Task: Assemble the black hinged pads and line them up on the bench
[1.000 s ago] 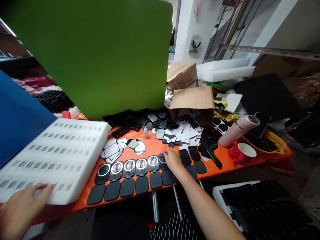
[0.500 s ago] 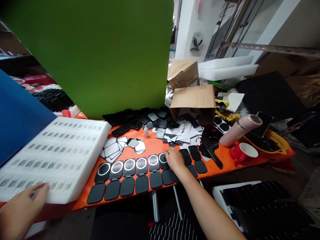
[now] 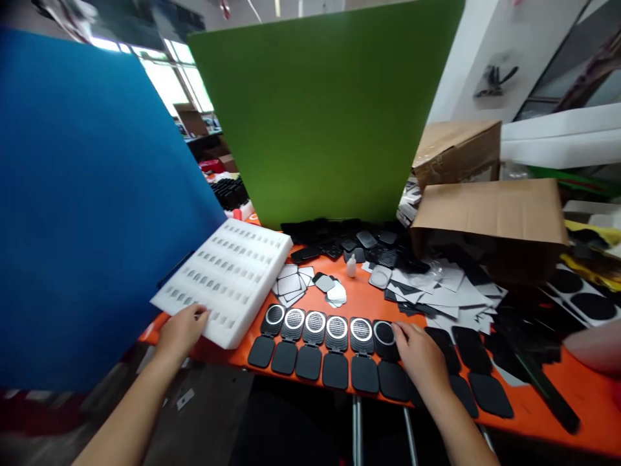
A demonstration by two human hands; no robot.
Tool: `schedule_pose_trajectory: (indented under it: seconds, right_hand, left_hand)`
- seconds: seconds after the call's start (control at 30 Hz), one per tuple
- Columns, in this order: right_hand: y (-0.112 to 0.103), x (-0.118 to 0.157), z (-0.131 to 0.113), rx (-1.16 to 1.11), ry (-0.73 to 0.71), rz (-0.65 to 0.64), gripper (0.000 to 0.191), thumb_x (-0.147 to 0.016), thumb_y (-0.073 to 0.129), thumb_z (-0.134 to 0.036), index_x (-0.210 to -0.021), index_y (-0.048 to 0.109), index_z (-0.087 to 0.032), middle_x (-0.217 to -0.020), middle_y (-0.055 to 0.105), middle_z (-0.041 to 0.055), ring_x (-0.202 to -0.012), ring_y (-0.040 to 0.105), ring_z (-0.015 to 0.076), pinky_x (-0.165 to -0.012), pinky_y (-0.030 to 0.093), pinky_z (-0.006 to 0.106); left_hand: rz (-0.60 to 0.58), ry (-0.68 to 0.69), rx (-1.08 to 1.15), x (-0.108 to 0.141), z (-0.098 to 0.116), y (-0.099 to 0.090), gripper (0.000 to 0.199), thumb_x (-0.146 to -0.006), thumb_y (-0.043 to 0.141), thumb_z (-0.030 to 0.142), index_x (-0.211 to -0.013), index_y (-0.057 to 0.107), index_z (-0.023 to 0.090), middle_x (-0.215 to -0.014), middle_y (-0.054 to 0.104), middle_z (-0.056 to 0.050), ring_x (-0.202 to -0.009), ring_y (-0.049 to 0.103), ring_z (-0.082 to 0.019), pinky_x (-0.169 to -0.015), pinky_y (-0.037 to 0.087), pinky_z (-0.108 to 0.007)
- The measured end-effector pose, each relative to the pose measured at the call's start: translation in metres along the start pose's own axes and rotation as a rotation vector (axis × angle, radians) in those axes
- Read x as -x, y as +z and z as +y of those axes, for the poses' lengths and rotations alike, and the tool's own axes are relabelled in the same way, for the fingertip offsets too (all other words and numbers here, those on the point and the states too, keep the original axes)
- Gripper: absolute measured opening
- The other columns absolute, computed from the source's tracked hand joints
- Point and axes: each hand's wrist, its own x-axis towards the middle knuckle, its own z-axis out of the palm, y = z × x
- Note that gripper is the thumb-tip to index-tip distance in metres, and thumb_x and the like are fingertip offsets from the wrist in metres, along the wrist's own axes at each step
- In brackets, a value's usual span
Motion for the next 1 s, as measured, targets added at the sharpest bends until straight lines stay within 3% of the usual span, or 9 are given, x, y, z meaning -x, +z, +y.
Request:
schedule_pose_trajectory:
  seconds: [0.17, 0.37, 0.5, 0.63, 0.73, 0.77, 0.87, 0.93, 1.0]
  right_hand:
    - [-0.004, 0.004, -0.007, -0.023, 0.012, -0.003, 0.039, -0.08, 0.033, -0.047, -0.09, 0.062, -0.023, -0.097, 0.062, 0.0039, -0.087, 0.058, 0.022, -0.069, 0.045, 0.031]
    - [-0.005, 0.01, -0.023, -0.07, -0.02, 0.027, 0.037, -0.078, 0.036, -0.049, -0.087, 0.063, -0.024, -0.096, 0.063, 0.0049, -0.085, 0.059, 0.0237, -0.067, 0.047, 0.033]
    - [0.001, 0.016, -0.042, -0.175, -0.109, 0.031, 0.036, -0.079, 0.037, -0.048, -0.087, 0.063, -0.024, -0.097, 0.063, 0.0057, -0.089, 0.058, 0.0239, -0.074, 0.046, 0.034]
    - [0.008, 0.029, -0.072, -0.331, -0.179, -0.019, 0.032, -0.079, 0.041, -0.045, -0.088, 0.063, -0.024, -0.098, 0.063, 0.0063, -0.094, 0.056, 0.0238, -0.081, 0.044, 0.035]
    - [0.017, 0.047, -0.108, -0.522, -0.216, -0.159, 0.032, -0.08, 0.044, -0.042, -0.101, 0.06, -0.025, -0.104, 0.061, 0.0056, -0.098, 0.054, 0.0232, -0.085, 0.043, 0.035]
    - [0.021, 0.053, -0.122, -0.603, -0.235, -0.228, 0.034, -0.08, 0.044, -0.041, -0.108, 0.056, -0.025, -0.106, 0.06, 0.0055, -0.1, 0.053, 0.0227, -0.086, 0.042, 0.035]
    - [0.031, 0.069, -0.163, -0.849, -0.267, -0.415, 0.04, -0.082, 0.043, -0.04, -0.12, 0.046, -0.025, -0.108, 0.059, 0.0058, -0.095, 0.056, 0.0206, -0.082, 0.045, 0.033]
    - [0.034, 0.075, -0.18, -0.955, -0.218, -0.44, 0.038, -0.083, 0.042, -0.041, -0.114, 0.051, -0.023, -0.1, 0.062, 0.0069, -0.084, 0.059, 0.0196, -0.074, 0.048, 0.031]
    - [0.032, 0.072, -0.184, -0.991, -0.163, -0.409, 0.034, -0.081, 0.044, -0.043, -0.102, 0.058, -0.02, -0.087, 0.065, 0.0071, -0.074, 0.06, 0.0192, -0.068, 0.048, 0.03]
  left_hand:
    - [0.042, 0.018, 0.009, 0.003, -0.002, 0.002, 0.028, -0.081, 0.036, 0.035, -0.082, 0.059, 0.018, -0.084, 0.065, -0.011, -0.078, 0.059, -0.026, -0.062, 0.04, -0.031]
    - [0.129, 0.002, 0.075, 0.014, 0.003, 0.005, 0.026, -0.082, 0.037, 0.034, -0.088, 0.057, 0.019, -0.09, 0.063, -0.01, -0.086, 0.056, -0.027, -0.065, 0.04, -0.032]
    - [0.188, -0.031, 0.144, 0.015, 0.003, 0.0, 0.022, -0.08, 0.041, 0.033, -0.08, 0.058, 0.02, -0.086, 0.063, -0.01, -0.084, 0.056, -0.027, -0.065, 0.041, -0.034]
    - [0.345, -0.082, 0.224, 0.033, 0.008, -0.012, 0.026, -0.085, 0.032, 0.031, -0.09, 0.052, 0.016, -0.097, 0.057, -0.013, -0.095, 0.051, -0.026, -0.078, 0.04, -0.037]
    - [0.415, -0.058, 0.349, 0.071, 0.035, -0.012, 0.024, -0.087, 0.028, 0.032, -0.092, 0.047, 0.018, -0.095, 0.056, -0.012, -0.094, 0.051, -0.02, -0.082, 0.04, -0.031]
    - [0.382, 0.034, 0.539, 0.087, 0.049, -0.01, 0.02, -0.087, 0.031, 0.032, -0.089, 0.047, 0.02, -0.091, 0.057, -0.009, -0.09, 0.053, -0.019, -0.08, 0.042, -0.03]
    - [0.134, 0.224, 0.928, 0.128, 0.096, 0.002, 0.013, -0.085, 0.038, 0.035, -0.083, 0.047, 0.026, -0.083, 0.058, -0.005, -0.08, 0.056, -0.018, -0.07, 0.046, -0.029]
    - [0.071, 0.243, 1.024, 0.139, 0.116, 0.007, 0.016, -0.085, 0.037, 0.036, -0.082, 0.048, 0.025, -0.079, 0.058, -0.005, -0.075, 0.057, -0.018, -0.066, 0.048, -0.029]
    - [0.082, 0.313, 0.955, 0.13, 0.115, 0.004, 0.017, -0.084, 0.039, 0.037, -0.084, 0.05, 0.024, -0.086, 0.059, -0.007, -0.083, 0.056, -0.019, -0.071, 0.047, -0.029]
